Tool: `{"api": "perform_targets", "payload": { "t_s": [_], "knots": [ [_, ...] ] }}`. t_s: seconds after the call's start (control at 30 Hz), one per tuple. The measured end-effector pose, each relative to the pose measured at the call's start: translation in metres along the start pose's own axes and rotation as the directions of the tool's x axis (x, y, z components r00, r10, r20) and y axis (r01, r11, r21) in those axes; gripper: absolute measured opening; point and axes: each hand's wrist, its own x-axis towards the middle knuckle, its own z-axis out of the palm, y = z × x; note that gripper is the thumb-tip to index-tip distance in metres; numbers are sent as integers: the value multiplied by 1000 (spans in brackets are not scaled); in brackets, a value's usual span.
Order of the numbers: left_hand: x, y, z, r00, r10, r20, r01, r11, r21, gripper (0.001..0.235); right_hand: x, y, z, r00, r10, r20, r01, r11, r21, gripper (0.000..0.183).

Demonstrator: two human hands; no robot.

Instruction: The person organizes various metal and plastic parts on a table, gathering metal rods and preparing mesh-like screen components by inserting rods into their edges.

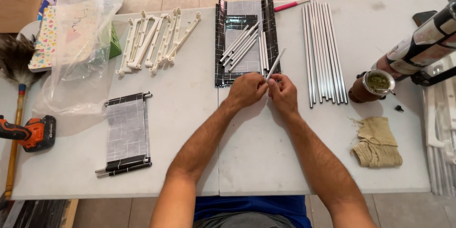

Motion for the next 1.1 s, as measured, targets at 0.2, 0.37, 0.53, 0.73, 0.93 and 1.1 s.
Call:
{"api": "perform_targets", "payload": {
  "t_s": [0.2,0.37,0.53,0.73,0.93,1.1],
  "knots": [
    [-16,-19,-3,967,251,-41,-246,965,95,14,3,7,-3,988,154,-28,-148,977,152,22],
    [-18,-17,4,971,237,27,-238,963,126,19,14,39,-9,992,101,75,-110,986,125,24],
    [0,-54,15,980,147,-132,-92,931,353,26,-10,-12,-7,994,109,19,-111,981,158,34],
    [28,-90,38,978,123,-170,-37,899,436,18,-5,-1,-7,992,129,-7,-128,985,118,27],
    [34,-65,-4,920,-282,-271,293,956,-2,24,-11,-16,1,994,83,-77,-98,974,-203,40],
    [3,-24,-21,907,-183,-380,163,983,-84,17,-6,5,3,999,-2,-50,-21,896,-445,46]
  ]
}}
